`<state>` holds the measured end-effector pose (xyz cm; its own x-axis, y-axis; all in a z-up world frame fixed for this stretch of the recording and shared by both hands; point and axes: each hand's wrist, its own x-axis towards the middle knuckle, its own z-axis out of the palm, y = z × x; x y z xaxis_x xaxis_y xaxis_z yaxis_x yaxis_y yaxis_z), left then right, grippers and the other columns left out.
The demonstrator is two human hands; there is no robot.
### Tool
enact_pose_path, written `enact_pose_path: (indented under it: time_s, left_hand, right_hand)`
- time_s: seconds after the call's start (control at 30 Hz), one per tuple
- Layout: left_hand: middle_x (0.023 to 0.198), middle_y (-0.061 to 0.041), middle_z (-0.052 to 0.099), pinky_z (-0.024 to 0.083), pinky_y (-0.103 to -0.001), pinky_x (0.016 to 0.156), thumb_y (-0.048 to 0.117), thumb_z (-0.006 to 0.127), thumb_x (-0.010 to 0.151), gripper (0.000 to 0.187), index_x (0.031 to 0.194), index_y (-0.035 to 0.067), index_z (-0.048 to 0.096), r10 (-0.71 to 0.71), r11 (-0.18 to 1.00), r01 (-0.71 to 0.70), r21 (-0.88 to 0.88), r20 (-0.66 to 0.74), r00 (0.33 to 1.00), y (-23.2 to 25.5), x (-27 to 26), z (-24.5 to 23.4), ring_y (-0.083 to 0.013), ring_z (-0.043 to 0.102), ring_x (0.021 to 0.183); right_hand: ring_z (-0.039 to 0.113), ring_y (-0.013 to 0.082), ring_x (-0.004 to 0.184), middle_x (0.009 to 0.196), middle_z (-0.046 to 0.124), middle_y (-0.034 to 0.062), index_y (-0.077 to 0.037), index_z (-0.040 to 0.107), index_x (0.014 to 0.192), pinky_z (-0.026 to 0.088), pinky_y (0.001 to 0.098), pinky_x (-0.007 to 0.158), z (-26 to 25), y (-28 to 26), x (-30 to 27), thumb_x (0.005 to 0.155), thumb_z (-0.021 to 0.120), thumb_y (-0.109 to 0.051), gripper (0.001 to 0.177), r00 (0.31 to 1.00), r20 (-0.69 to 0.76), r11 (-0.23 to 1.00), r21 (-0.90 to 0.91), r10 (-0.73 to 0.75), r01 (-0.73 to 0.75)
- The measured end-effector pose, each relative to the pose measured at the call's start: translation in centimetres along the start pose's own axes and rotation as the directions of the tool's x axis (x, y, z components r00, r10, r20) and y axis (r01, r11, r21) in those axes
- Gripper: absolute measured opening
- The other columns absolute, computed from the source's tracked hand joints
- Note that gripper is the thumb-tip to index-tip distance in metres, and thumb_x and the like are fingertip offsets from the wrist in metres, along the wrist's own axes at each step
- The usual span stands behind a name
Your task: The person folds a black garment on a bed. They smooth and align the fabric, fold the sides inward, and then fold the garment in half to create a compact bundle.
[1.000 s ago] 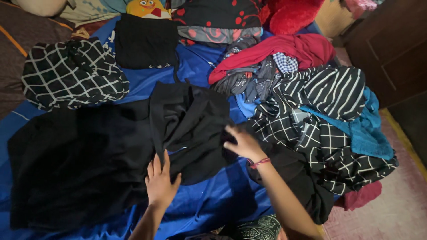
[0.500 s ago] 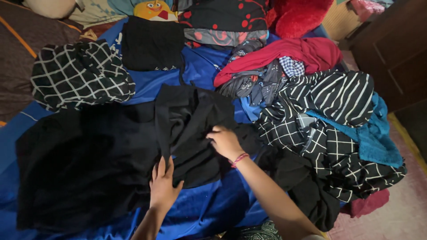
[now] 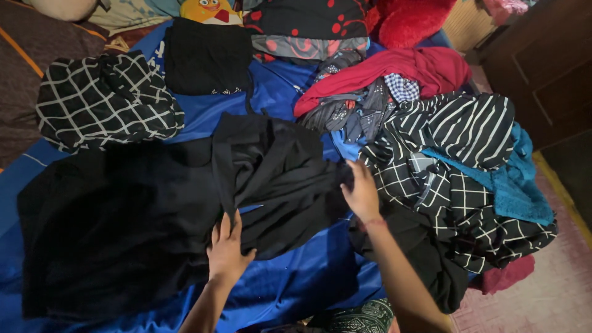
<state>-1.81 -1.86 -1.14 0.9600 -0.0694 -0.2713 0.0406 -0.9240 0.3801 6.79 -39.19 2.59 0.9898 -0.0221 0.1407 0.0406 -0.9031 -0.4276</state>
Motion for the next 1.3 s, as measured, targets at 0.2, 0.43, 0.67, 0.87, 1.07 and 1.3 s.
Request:
enact_pose_path:
  time_s: [0.2, 0.43, 0.67, 0.87, 1.07, 1.3]
  left_hand:
    - [0.169, -0.001, 0.014, 0.047, -0.067, 0.097, 0.05, 0.082, 0.073, 0.113, 0.162, 0.046, 0.014, -0.017, 1.0, 0.017, -0.002, 0.013, 1.0, 0.9, -0.1, 0.2, -0.039, 0.024, 0.148]
    - [0.17, -0.004, 0.011, 0.048, -0.064, 0.095, 0.054, 0.083, 0.075, 0.1, 0.157, 0.05, 0.027, -0.02, 0.997, 0.018, 0.071, 0.03, 0.999, 0.9, -0.2, 1.2, -0.0376, 0.019, 0.153]
    - [0.168, -0.005, 0.017, 0.049, -0.06, 0.096, 0.062, 0.082, 0.071, 0.104, 0.158, 0.04, 0.03, 0.011, 0.992, -0.008, 0.129, -0.026, 1.0, -0.1, -0.3, 1.6, -0.0338, 0.027, 0.148]
    - [0.159, -0.014, 0.035, 0.045, -0.06, 0.099, 0.05, 0.083, 0.061, 0.09, 0.145, 0.039, 0.053, 0.08, 0.982, -0.161, -0.103, -0.546, 0.834, 2.0, -2.9, -1.1, -0.0413, 0.04, 0.138]
    - [0.159, -0.003, 0.044, 0.046, -0.052, 0.093, 0.031, 0.069, 0.079, 0.061, 0.139, 0.03, 0.061, 0.266, 0.935, -0.353, -0.036, -0.588, 0.764, 6.1, -2.3, -3.0, -0.0344, 0.052, 0.128]
    - [0.173, 0.003, 0.014, 0.05, -0.053, 0.104, 0.034, 0.065, 0.088, 0.056, 0.141, 0.018, 0.058, 0.261, 0.945, -0.276, -0.176, -0.102, 0.96, 5.1, 2.5, -0.1, -0.0255, 0.015, 0.158]
  right_hand:
    - [0.057, 0.0331, 0.111, 0.114, 0.067, 0.0094, -0.012, 0.066, 0.113, 0.042, 0.0408, 0.105, 0.9, -0.9, -5.5, 0.077, 0.073, -0.008, 0.037, 0.953, -0.304, 0.997, 0.069, 0.003, 0.019]
    - [0.062, 0.0364, 0.109, 0.124, 0.066, 0.0123, -0.017, 0.065, 0.131, 0.049, 0.0447, 0.097, 3.2, -0.4, -5.8, 0.083, 0.063, -0.003, 0.05, 0.974, 0.094, 0.978, -0.011, -0.207, 0.208]
    - [0.069, 0.0259, 0.117, 0.106, 0.079, 0.0054, -0.026, 0.08, 0.09, 0.05, 0.0368, 0.099, -5.2, -0.9, -7.5, 0.082, 0.074, -0.015, 0.015, 0.999, -0.049, 0.998, -0.055, 0.017, -0.02]
    - [0.075, 0.0174, 0.108, 0.114, 0.081, -0.0054, -0.026, 0.083, 0.109, 0.055, 0.0377, 0.097, -9.5, -1.3, -7.9, 0.089, 0.051, -0.01, 0.04, 0.929, 0.339, 0.988, -0.09, 0.146, -0.123]
    - [0.071, 0.0193, 0.1, 0.117, 0.071, 0.0093, -0.027, 0.063, 0.142, 0.062, 0.0287, 0.082, -1.9, -3.0, -1.0, 0.096, 0.064, -0.032, 0.047, 0.821, 0.449, 0.585, 0.579, 0.352, -0.568]
    - [0.073, 0.0149, 0.111, 0.116, 0.079, 0.0022, -0.02, 0.078, 0.12, 0.052, 0.0265, 0.093, 4.3, 1.1, 4.6, 0.089, 0.065, -0.039, 0.039, 0.858, 0.116, 0.781, 0.367, 0.501, -0.505]
